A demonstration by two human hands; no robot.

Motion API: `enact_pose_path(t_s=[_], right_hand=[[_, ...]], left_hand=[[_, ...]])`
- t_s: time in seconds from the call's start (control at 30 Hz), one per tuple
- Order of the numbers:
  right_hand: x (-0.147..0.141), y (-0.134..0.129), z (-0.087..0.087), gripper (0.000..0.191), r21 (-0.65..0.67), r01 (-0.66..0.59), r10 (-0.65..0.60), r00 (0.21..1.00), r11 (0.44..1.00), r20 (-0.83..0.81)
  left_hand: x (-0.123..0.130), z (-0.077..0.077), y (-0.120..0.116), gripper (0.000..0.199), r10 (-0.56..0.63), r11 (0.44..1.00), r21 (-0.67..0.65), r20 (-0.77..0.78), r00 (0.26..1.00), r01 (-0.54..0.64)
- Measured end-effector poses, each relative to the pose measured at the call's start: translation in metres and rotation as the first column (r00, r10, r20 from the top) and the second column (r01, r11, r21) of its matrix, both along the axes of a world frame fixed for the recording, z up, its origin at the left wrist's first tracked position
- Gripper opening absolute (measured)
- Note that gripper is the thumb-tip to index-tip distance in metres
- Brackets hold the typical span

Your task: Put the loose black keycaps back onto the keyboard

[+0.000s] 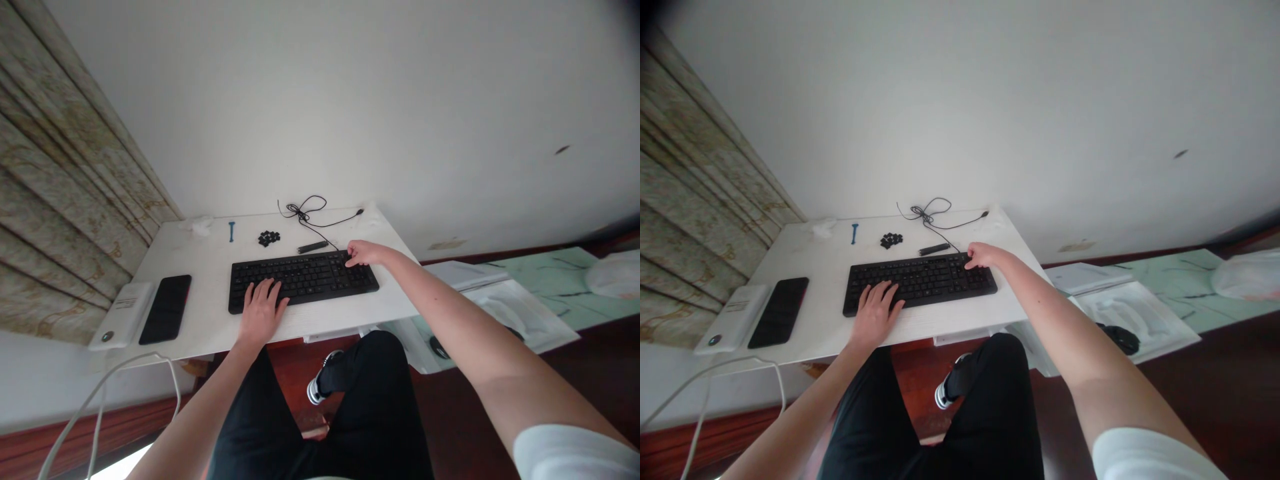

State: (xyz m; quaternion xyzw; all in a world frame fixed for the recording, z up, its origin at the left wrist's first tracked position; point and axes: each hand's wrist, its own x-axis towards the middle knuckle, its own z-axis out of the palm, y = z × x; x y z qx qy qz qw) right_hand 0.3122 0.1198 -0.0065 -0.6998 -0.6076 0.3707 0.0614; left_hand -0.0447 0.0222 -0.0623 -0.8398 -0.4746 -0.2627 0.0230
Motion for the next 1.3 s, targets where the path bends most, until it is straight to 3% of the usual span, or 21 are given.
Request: enact_pose_path(t_s=[0.17,0.3,0.4,0.5,0.57,0.6,0.67,0.7,0.73,0.8,0.97,1.03,1.3], right_hand=[[0.0,0.009,0.007,0.025,-0.112,-0.119,0.129,0.988,0.986,0.088],[-0.001,0.01,0.005,0.026,-0.113,-0.125,0.134,0.988,0.986,0.081],[-0.001,0.003,-0.001,0.029,-0.011,-0.091,0.091,0.994,0.996,0.062],[0.001,-0.016,-0.014,0.032,0.215,0.01,0.003,0.998,0.977,-0.057],[0.002,-0.036,-0.028,0.034,0.384,0.161,-0.085,0.975,0.909,-0.206],[0.003,-0.047,-0.035,0.036,0.462,0.271,-0.146,0.946,0.845,-0.288],[0.004,-0.069,-0.051,0.041,0.571,0.519,-0.297,0.848,0.635,-0.439],[0.005,-0.079,-0.058,0.044,0.588,0.615,-0.363,0.787,0.526,-0.499],[0.006,-0.087,-0.063,0.046,0.581,0.676,-0.403,0.737,0.454,-0.542],[0.005,-0.097,-0.069,0.05,0.565,0.732,-0.452,0.681,0.381,-0.577],[-0.001,-0.095,-0.062,0.054,0.619,0.626,-0.438,0.778,0.474,-0.45],[-0.003,-0.093,-0.058,0.055,0.631,0.603,-0.448,0.793,0.487,-0.412],[0.0,-0.094,-0.056,0.052,0.612,0.562,-0.483,0.818,0.556,-0.312]], left_hand=[[0.0,-0.001,0.0,0.042,-0.003,1.0,-0.015,0.01,1.0,0.003],[-0.001,0.0,0.001,0.04,-0.006,1.0,-0.023,0.022,1.0,0.007],[-0.001,0.004,0.004,0.036,-0.01,0.999,-0.042,0.057,0.998,0.012],[-0.001,0.01,0.013,0.033,0.011,0.998,-0.068,0.106,0.994,-0.004],[-0.003,0.015,0.025,0.032,0.045,0.995,-0.093,0.148,0.988,-0.031],[-0.004,0.018,0.032,0.031,0.064,0.993,-0.112,0.171,0.983,-0.045],[-0.007,0.024,0.049,0.03,0.105,0.984,-0.163,0.213,0.971,-0.071],[-0.008,0.027,0.059,0.03,0.127,0.977,-0.194,0.226,0.966,-0.083],[-0.008,0.03,0.069,0.03,0.149,0.969,-0.23,0.229,0.962,-0.095],[-0.005,0.036,0.09,0.029,0.183,0.945,-0.306,0.198,0.963,-0.117],[0.014,0.045,0.139,0.028,0.23,0.888,-0.404,-0.022,0.973,-0.219],[0.021,0.044,0.153,0.03,0.261,0.867,-0.412,-0.103,0.96,-0.28],[0.022,0.032,0.168,0.022,0.283,0.848,-0.423,-0.146,0.948,-0.318]])
